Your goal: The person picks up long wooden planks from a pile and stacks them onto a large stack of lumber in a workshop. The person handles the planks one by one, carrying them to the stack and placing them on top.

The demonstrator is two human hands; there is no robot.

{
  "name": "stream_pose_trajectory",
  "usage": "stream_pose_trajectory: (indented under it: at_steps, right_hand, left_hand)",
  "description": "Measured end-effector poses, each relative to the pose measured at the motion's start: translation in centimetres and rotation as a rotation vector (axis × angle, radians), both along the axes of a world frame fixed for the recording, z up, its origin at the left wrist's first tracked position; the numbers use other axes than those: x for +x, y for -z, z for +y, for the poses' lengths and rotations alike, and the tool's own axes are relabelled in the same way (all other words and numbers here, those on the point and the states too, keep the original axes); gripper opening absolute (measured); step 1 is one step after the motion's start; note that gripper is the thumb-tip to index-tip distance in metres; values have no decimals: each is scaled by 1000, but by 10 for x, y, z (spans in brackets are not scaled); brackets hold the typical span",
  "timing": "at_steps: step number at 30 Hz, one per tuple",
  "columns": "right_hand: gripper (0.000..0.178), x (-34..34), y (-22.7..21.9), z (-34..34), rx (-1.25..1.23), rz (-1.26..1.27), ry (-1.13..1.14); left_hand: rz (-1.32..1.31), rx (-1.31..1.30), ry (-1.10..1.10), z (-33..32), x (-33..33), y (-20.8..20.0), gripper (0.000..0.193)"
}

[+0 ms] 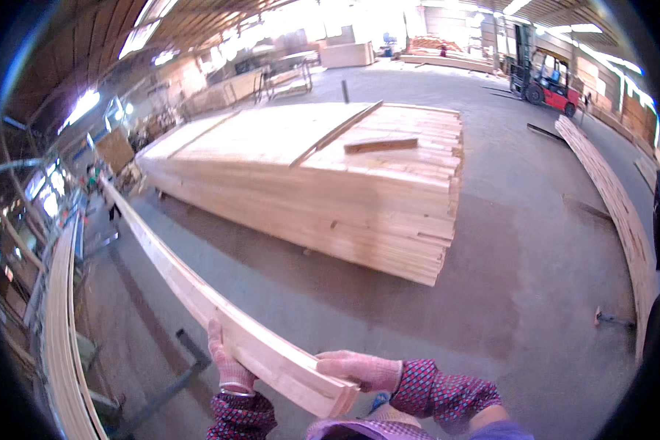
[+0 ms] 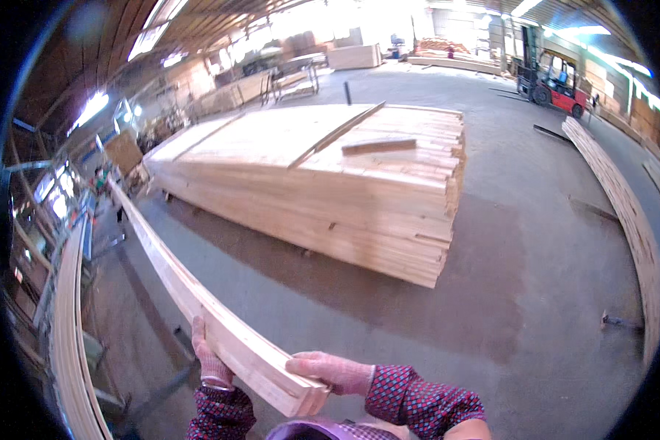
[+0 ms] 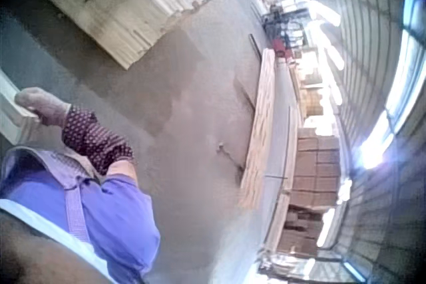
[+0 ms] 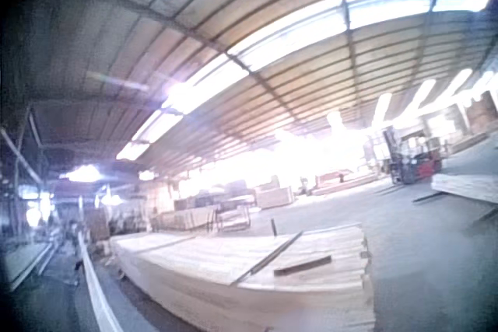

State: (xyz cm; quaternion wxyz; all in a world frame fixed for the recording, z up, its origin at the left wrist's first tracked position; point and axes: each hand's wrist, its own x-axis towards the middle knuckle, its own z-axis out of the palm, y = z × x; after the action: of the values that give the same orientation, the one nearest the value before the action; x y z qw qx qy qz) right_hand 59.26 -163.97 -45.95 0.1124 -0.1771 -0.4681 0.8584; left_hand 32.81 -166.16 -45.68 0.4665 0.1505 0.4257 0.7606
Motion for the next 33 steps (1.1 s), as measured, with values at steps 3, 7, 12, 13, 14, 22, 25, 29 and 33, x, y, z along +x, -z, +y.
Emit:
stream_pose_trajectory:
  at_steps: [3, 7, 12, 13, 14, 22, 25, 29, 33]
  right_hand:
    - [55, 43, -11, 51, -20, 11, 95]
    - [58, 77, -3, 129, -72, 167, 110]
    - [49, 161, -16, 235, -92, 119, 72]
    - [50, 172, -18, 251, -50, 150, 85]
    - [50, 187, -27, 280, 47, 159, 74]
    - [53, 323, -77, 435, -41, 155, -21]
    - [53, 346, -84, 496, 6, 189, -35]
    - [64, 385, -104, 553, -13, 308, -22]
    - [71, 424, -128, 618, 78, 239, -40]
  left_hand:
    - [131, -52, -27, 61, 47, -16, 69]
    - [264, -58, 78, 139, 79, -28, 67]
    - [168, -49, 85, 245, 173, -48, 61]
    - [189, -29, 81, 261, 185, -49, 60]
    - [187, 47, 52, 284, 201, -52, 60]
    - [77, 46, 173, 443, 311, -76, 64]
    - [124, 65, 196, 490, 362, -115, 65]
    - [95, 75, 214, 539, 445, -149, 61]
    - [226, 60, 160, 604, 470, -161, 58]
